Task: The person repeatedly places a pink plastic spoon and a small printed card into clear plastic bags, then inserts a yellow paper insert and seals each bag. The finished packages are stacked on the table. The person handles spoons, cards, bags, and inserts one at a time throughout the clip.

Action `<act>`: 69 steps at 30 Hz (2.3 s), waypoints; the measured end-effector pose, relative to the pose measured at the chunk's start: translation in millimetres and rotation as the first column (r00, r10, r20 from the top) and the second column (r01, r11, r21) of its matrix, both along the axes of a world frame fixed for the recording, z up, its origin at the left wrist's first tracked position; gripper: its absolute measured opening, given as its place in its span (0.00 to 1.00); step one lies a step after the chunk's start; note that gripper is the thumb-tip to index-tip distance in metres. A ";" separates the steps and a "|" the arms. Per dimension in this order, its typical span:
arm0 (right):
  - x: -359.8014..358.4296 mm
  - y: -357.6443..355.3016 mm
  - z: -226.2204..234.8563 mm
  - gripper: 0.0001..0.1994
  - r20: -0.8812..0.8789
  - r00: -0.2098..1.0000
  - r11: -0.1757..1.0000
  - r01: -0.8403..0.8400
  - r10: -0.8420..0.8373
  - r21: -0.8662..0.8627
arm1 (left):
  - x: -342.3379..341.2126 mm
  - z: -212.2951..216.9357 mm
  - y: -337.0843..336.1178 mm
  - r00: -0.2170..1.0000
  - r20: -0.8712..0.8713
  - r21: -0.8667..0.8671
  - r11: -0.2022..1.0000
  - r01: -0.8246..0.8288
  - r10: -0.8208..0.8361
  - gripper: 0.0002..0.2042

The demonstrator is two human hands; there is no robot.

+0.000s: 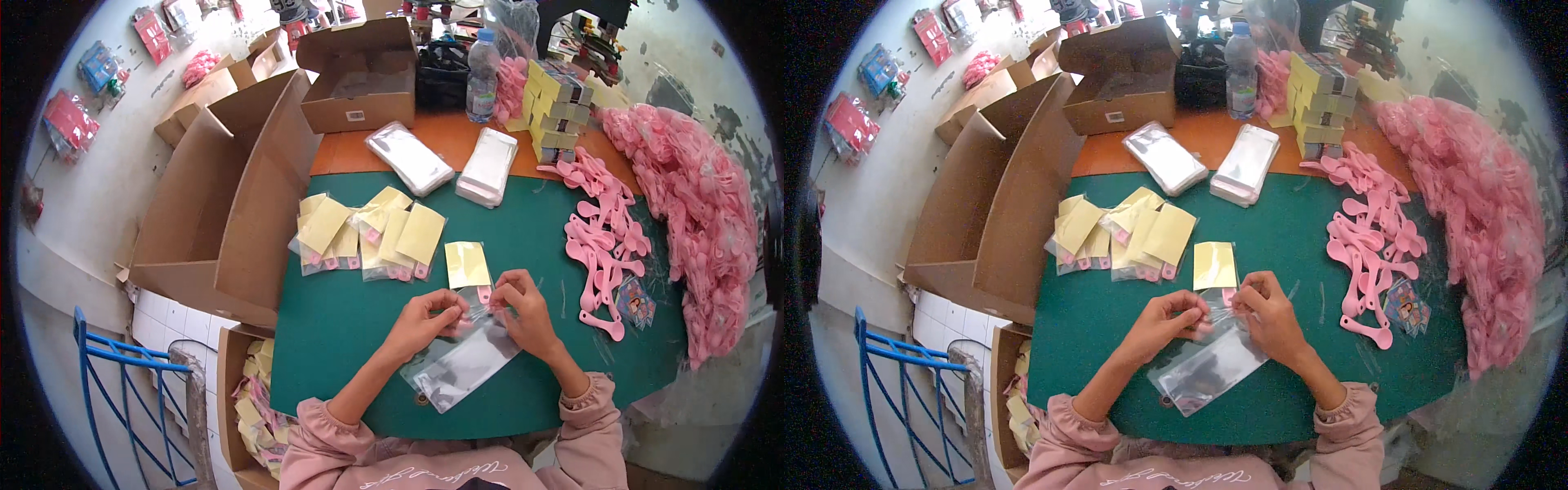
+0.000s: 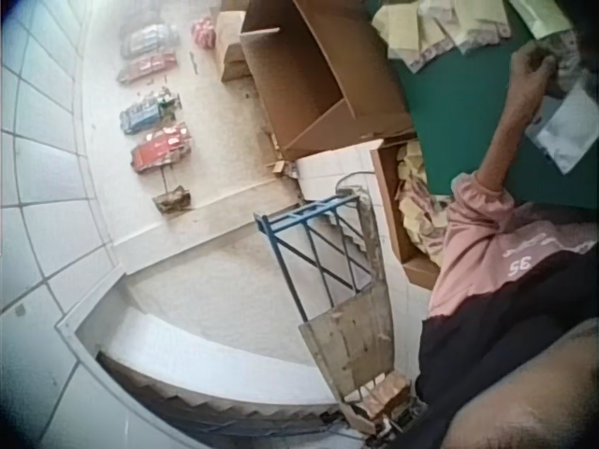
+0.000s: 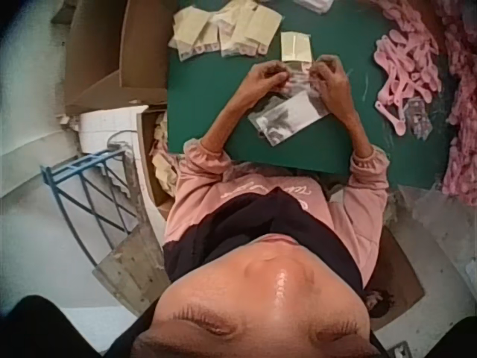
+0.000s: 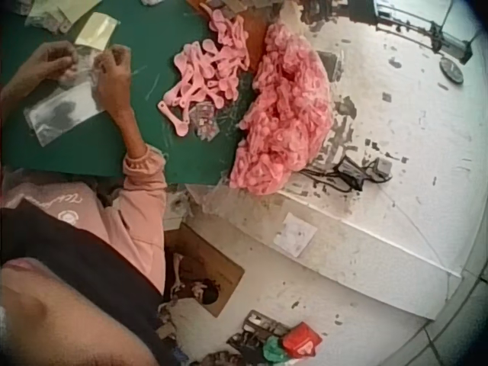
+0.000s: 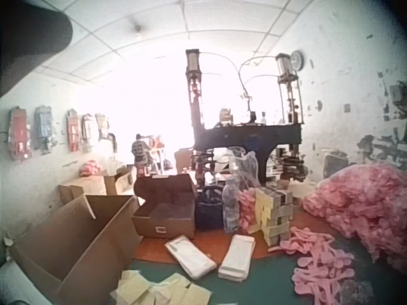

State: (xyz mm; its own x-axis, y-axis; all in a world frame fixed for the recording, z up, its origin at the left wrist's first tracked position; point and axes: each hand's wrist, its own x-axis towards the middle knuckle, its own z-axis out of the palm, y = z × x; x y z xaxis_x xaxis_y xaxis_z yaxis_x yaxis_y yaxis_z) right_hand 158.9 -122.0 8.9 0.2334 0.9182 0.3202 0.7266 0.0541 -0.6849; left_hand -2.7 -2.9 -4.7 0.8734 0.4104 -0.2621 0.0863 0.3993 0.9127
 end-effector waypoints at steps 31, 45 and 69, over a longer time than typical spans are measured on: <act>-0.4 3.8 -23.3 0.07 -0.800 0.563 0.978 0.101 -0.208 -0.183 | 10.4 -11.8 -7.8 0.951 -0.123 0.403 0.890 -0.213 0.283 0.08; 1.5 -1.1 -10.5 0.17 -0.761 0.620 0.977 0.045 -0.190 -0.207 | 5.7 0.5 -5.1 0.960 -0.063 0.635 0.753 -0.173 0.273 0.22; 65.1 -92.0 25.2 0.08 0.506 0.825 0.798 0.473 -0.253 -0.373 | 8.1 -7.8 -6.1 0.996 -0.083 0.840 0.541 0.046 0.045 0.11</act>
State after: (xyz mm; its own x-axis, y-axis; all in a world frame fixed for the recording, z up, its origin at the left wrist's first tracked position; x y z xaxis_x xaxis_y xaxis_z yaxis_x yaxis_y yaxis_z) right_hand 224.0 -214.0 34.1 0.5277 0.8491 0.0251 0.8371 -0.5148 -0.1849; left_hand 5.4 -9.0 -12.5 0.8666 0.4813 0.1315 0.1793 -0.5465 0.8180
